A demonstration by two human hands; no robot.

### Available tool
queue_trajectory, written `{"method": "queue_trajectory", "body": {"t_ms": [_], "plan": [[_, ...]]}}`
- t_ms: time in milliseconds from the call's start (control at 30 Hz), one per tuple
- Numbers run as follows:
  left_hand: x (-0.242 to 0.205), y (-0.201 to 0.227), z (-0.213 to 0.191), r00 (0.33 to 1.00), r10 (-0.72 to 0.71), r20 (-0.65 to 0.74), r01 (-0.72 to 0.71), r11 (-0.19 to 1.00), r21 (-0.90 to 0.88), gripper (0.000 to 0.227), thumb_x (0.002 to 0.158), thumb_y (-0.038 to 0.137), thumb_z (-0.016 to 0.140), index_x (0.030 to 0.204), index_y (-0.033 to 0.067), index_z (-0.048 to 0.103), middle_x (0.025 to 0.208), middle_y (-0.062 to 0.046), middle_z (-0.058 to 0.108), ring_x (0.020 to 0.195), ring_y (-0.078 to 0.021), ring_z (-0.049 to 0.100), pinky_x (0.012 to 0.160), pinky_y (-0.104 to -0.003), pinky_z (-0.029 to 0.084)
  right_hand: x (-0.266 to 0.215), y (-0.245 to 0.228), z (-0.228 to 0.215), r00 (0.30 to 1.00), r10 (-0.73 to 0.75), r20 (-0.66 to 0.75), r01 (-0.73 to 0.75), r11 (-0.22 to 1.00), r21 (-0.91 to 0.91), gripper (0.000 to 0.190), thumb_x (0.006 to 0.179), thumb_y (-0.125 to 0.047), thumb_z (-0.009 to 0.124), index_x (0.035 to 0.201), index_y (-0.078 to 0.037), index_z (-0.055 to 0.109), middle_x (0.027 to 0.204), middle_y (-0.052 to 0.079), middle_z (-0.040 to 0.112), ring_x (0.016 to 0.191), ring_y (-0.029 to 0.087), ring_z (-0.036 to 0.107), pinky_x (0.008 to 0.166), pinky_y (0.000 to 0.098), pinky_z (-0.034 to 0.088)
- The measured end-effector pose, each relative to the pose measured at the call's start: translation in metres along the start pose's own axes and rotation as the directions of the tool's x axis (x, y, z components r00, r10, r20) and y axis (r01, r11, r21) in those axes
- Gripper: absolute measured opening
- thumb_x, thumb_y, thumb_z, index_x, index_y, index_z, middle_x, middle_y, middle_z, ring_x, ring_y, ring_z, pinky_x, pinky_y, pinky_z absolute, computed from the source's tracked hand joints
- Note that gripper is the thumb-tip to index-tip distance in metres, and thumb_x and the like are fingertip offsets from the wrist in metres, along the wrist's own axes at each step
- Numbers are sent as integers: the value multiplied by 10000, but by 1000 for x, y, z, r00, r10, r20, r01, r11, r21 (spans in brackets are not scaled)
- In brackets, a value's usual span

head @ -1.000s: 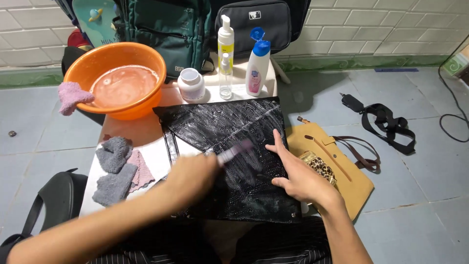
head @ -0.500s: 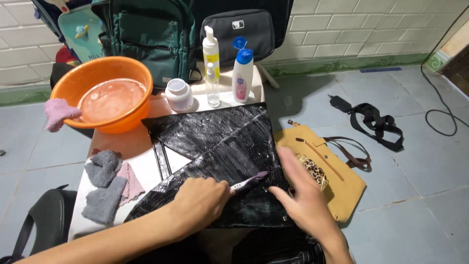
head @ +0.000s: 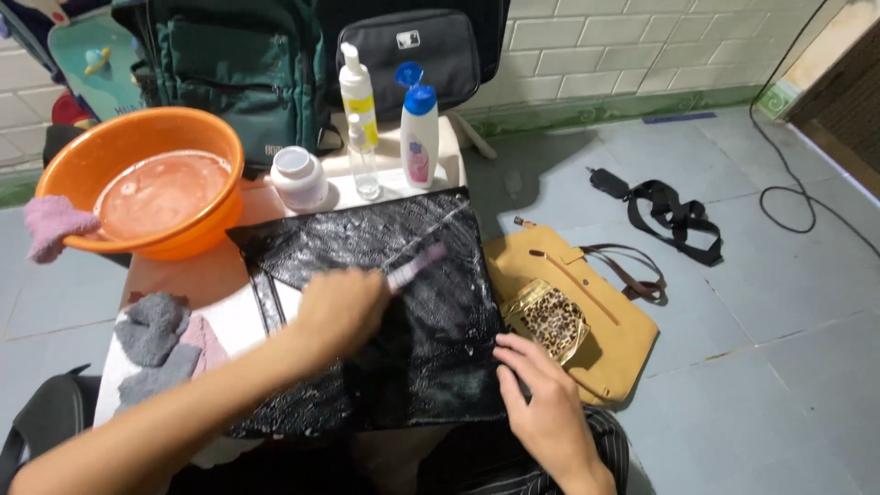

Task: The person is cleaning a black leather bag by applying foam and scrubbing it with a toothbrush.

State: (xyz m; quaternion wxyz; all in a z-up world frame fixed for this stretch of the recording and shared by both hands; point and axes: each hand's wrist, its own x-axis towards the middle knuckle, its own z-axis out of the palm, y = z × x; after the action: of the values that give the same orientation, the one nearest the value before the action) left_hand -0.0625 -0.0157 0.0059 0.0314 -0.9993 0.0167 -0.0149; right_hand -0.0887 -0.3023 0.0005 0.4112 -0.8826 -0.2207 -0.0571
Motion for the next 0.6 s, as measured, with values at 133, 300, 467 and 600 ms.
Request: {"method": "queue_trajectory", "body": {"t_ms": [133,300,467,600], "plan": [[-25,27,-3,983,122,135,-91,973,-211,428,1079,364,480,810,58,614,610,-93,663,401,-306,602,401,-450,482,-5,13,10,999,11,33,-8,997,-82,289,831,-117,684,1111,-77,743,1323,-10,696,1196,187,663,1020,334,506],[-7,12,-9,979,-49,197,72,991,-115,235,1007,232,526,857,99,648,661,-55,684,477,-204,629,452,-383,544,-16,18,14,993,-3,118,23,986,-164,415,863,-163,653,1259,-40,670,1457,68,596,1449,238,444,1149,450,348],[-71,72,-28,964,52,262,70,898,-435,281,1024,310,501,919,66,592,739,-157,713,582,-382,694,524,-508,561,-30,-21,22,967,242,78,-254,942,222,378,859,-193,670,1207,-62,734,1196,70,810,1148,186,748,993,341,581],[-106,117,-28,997,-64,-45,-12,443,-896,392,918,149,511,1299,78,568,1018,-146,765,840,-341,776,673,-418,609,-19,-40,37,900,350,261,-436,684,585,435,919,-162,616,1291,56,668,1025,180,848,832,149,767,691,225,587]]}}
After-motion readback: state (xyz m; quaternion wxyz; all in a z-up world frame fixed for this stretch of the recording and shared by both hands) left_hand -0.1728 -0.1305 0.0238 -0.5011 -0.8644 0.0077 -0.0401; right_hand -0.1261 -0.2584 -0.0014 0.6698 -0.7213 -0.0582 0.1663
